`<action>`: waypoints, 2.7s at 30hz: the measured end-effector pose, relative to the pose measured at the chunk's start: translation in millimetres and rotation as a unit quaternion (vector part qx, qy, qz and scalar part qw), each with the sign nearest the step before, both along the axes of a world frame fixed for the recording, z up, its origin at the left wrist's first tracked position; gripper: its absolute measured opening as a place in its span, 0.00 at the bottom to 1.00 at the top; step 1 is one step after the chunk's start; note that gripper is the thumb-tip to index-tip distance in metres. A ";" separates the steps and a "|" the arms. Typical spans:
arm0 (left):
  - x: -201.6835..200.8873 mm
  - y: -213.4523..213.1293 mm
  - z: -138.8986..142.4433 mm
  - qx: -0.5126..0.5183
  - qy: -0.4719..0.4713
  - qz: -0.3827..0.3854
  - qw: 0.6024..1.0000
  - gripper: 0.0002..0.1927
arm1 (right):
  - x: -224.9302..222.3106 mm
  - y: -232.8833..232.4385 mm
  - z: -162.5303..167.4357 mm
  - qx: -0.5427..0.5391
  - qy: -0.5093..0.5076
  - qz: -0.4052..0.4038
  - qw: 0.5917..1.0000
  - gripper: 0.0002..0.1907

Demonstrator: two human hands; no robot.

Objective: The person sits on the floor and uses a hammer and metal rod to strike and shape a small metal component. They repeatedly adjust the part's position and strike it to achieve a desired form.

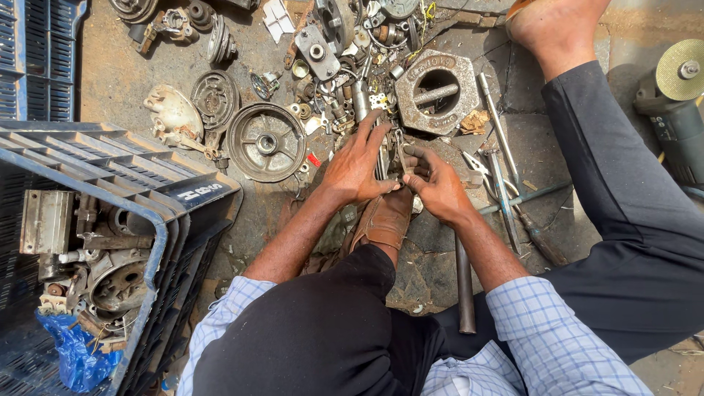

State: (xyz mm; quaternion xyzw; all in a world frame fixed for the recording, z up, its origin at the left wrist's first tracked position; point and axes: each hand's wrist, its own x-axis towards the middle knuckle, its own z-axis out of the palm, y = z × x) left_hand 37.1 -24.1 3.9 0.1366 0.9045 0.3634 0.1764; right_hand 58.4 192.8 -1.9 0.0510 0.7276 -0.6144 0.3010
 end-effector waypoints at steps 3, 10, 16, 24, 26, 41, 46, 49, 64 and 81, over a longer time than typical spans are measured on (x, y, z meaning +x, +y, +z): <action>7.3 1.9 0.0 0.018 0.006 0.011 1.000 0.55 | 0.5 1.9 -1.3 -0.004 -0.021 -0.005 1.000 0.34; 13.4 9.0 4.1 0.007 0.023 -0.010 1.000 0.52 | -5.3 -6.0 15.6 0.068 0.049 0.032 0.996 0.36; 19.8 9.4 13.9 0.033 0.020 -0.015 0.999 0.48 | -2.7 -7.5 24.1 0.103 0.067 0.044 0.991 0.36; 33.7 -13.5 13.1 0.173 0.006 0.047 0.984 0.40 | 2.8 -27.8 16.5 0.077 0.099 0.041 0.991 0.44; 39.9 -13.2 9.3 0.165 -0.066 0.115 0.977 0.38 | 7.4 -40.1 17.4 0.084 0.122 0.052 0.988 0.43; 46.8 -35.7 -4.9 0.347 -0.109 0.092 0.927 0.33 | 34.4 -43.9 45.2 0.178 0.390 0.086 0.899 0.37; 5.8 -22.8 -1.2 0.348 -0.138 -0.003 0.927 0.36 | -5.9 20.6 40.4 0.307 0.398 -0.009 0.864 0.30; -27.9 -8.6 -3.4 0.351 -0.133 -0.054 0.925 0.37 | -18.1 51.5 16.1 0.169 0.110 -0.014 0.979 0.27; -69.0 49.3 -49.0 0.002 0.091 0.138 0.986 0.43 | -64.6 46.1 -24.5 0.134 -0.059 -0.264 0.953 0.16; -153.5 30.2 -64.3 -0.115 0.247 0.011 0.962 0.56 | -46.8 44.8 -55.9 0.115 -0.091 -0.247 0.958 0.13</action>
